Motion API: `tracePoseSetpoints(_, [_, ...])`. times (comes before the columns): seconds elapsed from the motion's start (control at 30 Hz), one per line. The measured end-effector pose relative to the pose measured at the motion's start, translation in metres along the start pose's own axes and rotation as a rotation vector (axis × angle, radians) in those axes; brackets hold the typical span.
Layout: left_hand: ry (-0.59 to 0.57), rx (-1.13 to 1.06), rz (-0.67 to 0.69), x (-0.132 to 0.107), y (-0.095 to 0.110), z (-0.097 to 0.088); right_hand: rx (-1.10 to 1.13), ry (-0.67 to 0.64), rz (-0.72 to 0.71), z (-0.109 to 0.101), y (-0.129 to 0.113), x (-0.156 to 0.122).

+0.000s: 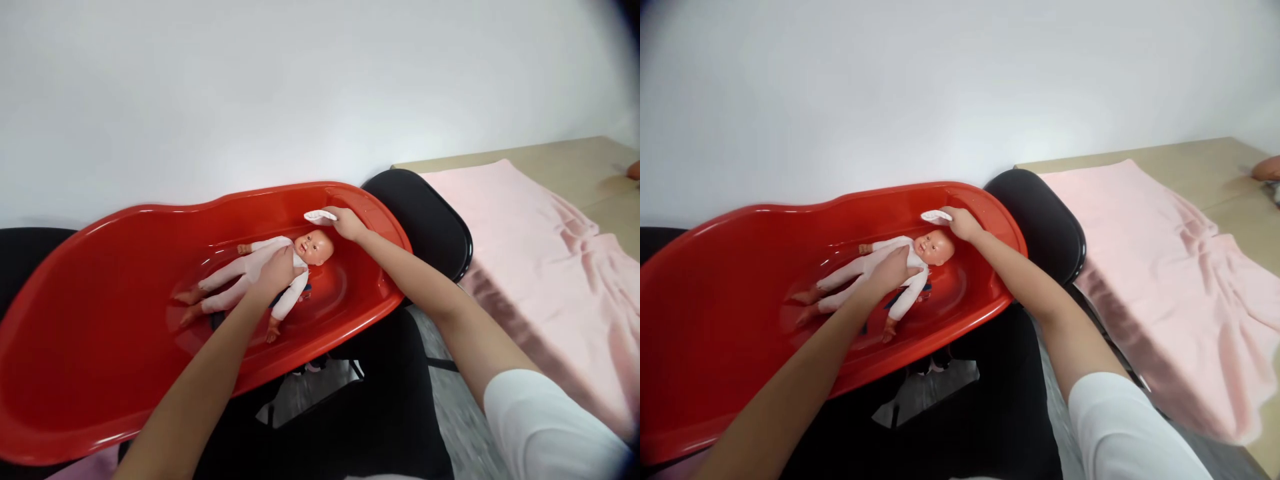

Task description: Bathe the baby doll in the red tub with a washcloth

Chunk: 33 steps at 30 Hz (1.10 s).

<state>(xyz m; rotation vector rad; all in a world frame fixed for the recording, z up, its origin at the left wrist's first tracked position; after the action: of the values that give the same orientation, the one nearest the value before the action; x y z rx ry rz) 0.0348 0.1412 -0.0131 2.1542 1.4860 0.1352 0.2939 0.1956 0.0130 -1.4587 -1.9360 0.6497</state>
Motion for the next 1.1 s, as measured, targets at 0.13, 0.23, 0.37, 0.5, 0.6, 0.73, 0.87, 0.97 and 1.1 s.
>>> tracePoseSetpoints(0.13, [0.064, -0.117, 0.016, 0.008, 0.005, 0.012, 0.026, -0.104, 0.134, 0.017, 0.004, 0.013])
tracePoseSetpoints(0.23, [0.052, -0.128, 0.035, 0.014, 0.003, 0.023, 0.011, -0.089, 0.076, 0.019, 0.006, 0.012])
tracePoseSetpoints(0.37, [0.044, -0.107, 0.058, 0.014, 0.0, 0.031, 0.037, -0.133, 0.176, 0.025, 0.013, 0.022])
tracePoseSetpoints(0.5, [0.069, -0.108, 0.072, 0.01, 0.003, 0.033, 0.003, -0.237, 0.151, 0.049, 0.02, 0.049])
tracePoseSetpoints(0.6, [0.078, -0.114, 0.08, 0.011, 0.001, 0.036, -0.015, -0.299, 0.074, 0.069, 0.021, 0.065])
tracePoseSetpoints(0.73, [0.109, -0.138, 0.12, 0.015, -0.008, 0.04, 0.05, -0.434, 0.035, 0.081, 0.02, 0.064])
tracePoseSetpoints(0.87, [0.104, -0.181, 0.197, 0.015, -0.015, 0.045, 0.143, -0.502, 0.051, 0.078, 0.02, 0.057])
tracePoseSetpoints(0.97, [0.098, -0.194, 0.213, 0.015, -0.018, 0.049, 0.128, -0.554, 0.074, 0.077, 0.021, 0.058])
tracePoseSetpoints(1.1, [0.084, -0.164, 0.233, 0.016, -0.021, 0.053, 0.098, -0.596, 0.084, 0.079, 0.021, 0.061])
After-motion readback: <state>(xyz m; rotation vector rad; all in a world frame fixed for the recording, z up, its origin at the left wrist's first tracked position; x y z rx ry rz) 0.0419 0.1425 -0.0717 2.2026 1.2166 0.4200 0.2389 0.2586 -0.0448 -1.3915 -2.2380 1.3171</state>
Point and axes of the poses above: each hand's wrist, its own x-axis towards the middle knuckle, its own z-axis out of the palm, y = z × x, the point moved 2 cm from there along x, towards the middle knuckle
